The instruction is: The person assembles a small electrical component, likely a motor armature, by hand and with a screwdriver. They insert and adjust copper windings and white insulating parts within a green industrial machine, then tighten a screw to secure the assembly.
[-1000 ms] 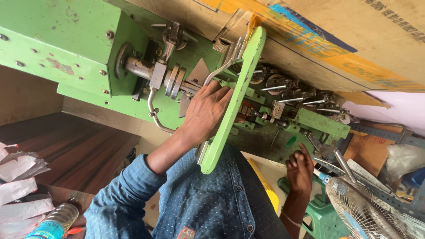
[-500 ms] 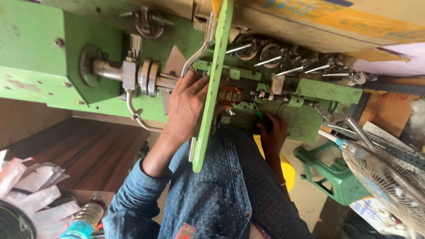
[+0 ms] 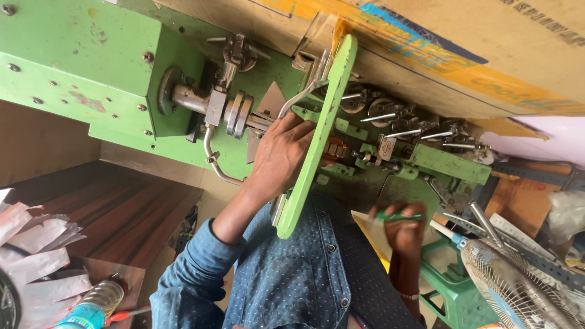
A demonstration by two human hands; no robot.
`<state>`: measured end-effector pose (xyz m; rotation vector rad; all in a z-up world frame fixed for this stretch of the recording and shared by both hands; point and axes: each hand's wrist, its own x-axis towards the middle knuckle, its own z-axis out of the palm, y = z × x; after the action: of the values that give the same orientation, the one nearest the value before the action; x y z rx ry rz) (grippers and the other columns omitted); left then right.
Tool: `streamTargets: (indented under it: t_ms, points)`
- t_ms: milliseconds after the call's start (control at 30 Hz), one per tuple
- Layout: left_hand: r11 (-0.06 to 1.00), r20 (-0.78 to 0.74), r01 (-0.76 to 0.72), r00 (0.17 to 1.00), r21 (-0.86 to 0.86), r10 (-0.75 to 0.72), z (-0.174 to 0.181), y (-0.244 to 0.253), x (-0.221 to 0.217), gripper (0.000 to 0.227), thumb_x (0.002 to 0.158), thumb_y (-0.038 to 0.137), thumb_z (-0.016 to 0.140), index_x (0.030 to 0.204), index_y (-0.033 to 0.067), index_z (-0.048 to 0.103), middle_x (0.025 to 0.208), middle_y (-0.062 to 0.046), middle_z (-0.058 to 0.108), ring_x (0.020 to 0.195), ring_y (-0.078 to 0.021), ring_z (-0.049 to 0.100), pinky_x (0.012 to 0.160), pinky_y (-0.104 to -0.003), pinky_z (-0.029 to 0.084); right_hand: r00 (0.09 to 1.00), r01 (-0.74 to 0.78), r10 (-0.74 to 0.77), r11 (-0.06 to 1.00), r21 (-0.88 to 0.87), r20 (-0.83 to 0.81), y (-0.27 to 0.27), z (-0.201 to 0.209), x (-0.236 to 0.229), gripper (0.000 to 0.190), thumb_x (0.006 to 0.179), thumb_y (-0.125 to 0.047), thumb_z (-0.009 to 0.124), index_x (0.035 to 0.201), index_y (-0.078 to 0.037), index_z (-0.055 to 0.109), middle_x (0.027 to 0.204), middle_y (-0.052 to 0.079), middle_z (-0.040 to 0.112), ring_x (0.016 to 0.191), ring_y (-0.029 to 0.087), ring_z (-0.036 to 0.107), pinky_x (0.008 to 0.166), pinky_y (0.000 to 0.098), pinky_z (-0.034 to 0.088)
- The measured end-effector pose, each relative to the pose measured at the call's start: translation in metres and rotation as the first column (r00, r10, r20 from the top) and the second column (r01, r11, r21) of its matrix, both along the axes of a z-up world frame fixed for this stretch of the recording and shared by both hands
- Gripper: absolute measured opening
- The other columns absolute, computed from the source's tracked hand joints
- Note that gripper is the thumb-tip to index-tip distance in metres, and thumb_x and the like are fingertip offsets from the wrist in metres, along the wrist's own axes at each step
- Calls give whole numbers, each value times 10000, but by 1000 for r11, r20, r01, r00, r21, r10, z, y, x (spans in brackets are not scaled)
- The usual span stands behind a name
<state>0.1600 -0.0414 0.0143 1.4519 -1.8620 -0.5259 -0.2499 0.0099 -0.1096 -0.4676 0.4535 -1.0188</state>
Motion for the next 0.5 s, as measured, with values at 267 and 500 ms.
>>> streamTargets:
  t_ms: [267,500]
  points:
    - [1000,-8,-16,1000,1,16,1,-1,2,494,864,458,763,1122,42,696,1050,-79,672,963,-288,540,862,-409,456,983,85,-109,983,-164,-145,0,34,61,184,1037,-128,664,1200,-51,627,1180,71,725,1072,265,742,812,575,647]
    - [1000,-19,1,1000,29,0,-3,-2,2,476,881,443,762,1120,38,685,1057,-102,690,966,-301,555,877,-412,465,859,300,-443,842,-448,-258,-75,64,119,213,1129,-185,608,1273,-34,567,1079,118,729,1016,208,737,845,412,653]
